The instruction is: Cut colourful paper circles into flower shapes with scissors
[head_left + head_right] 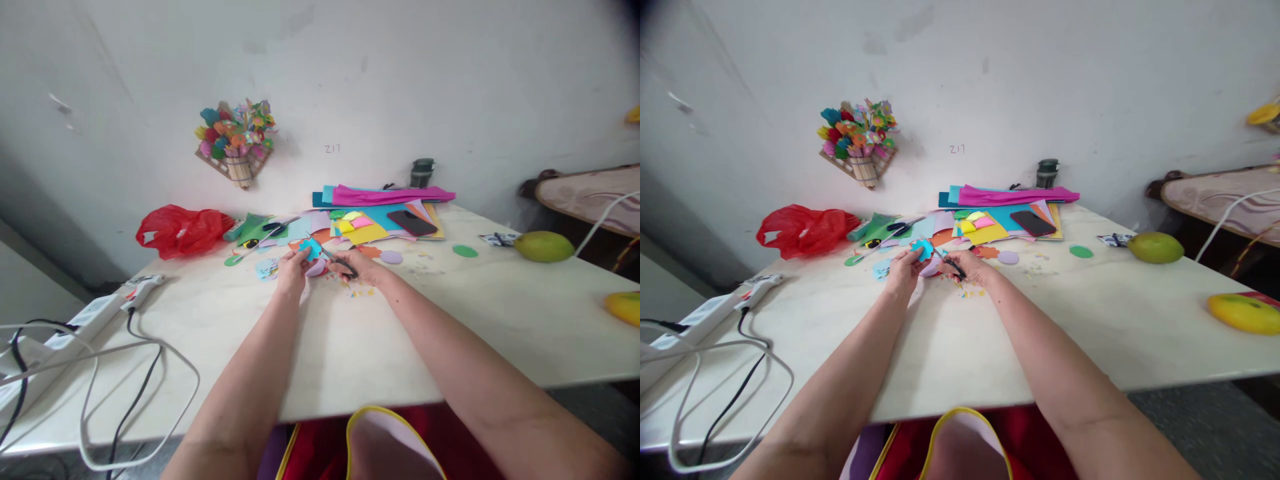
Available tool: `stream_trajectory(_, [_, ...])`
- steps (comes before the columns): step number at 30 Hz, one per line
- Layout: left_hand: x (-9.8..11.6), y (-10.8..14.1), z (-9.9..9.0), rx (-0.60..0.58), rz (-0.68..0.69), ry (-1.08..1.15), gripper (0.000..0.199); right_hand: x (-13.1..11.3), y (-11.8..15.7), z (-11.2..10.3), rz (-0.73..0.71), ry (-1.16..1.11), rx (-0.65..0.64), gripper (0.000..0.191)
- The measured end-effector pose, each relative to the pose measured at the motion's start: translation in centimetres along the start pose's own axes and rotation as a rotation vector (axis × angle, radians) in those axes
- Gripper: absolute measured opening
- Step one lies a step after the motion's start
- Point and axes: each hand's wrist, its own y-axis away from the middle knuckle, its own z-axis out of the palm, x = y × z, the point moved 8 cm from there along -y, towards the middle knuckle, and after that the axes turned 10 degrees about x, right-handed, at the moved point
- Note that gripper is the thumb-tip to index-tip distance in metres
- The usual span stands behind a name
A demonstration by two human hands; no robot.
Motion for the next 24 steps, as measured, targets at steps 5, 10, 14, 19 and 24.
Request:
stream_trajectory(5, [-0.3,0.5,0.0,0.058,0.029,0.034,0.034,-0.2,0.0,0.0,-0.024,-0.018,0.031,0.021])
stream_trajectory(10, [-0.9,1.1,0.0,0.13,0.044,0.059,0.035,0.2,-0.2,0.1,-0.058,-0.053,0.038,0.026])
stream_trajectory(14, [-1.1,1.5,0.0,0.169,0.041,0.09,0.034,0.4,-0.3,0.3,-0.064,-0.066,0.054,0.029])
stream_trajectory(19, [-1.1,1.5,0.0,0.186,0.054,0.099,0.034,0.3,-0.1,0.2,-0.081,-0.068,0.057,0.036])
stream_trajectory(24, [-0.7,1.2,-0.6,0.233,0.081,0.073,0.033,0.2,-0.3,-0.6,-0.096,-0.078,0.042,0.042])
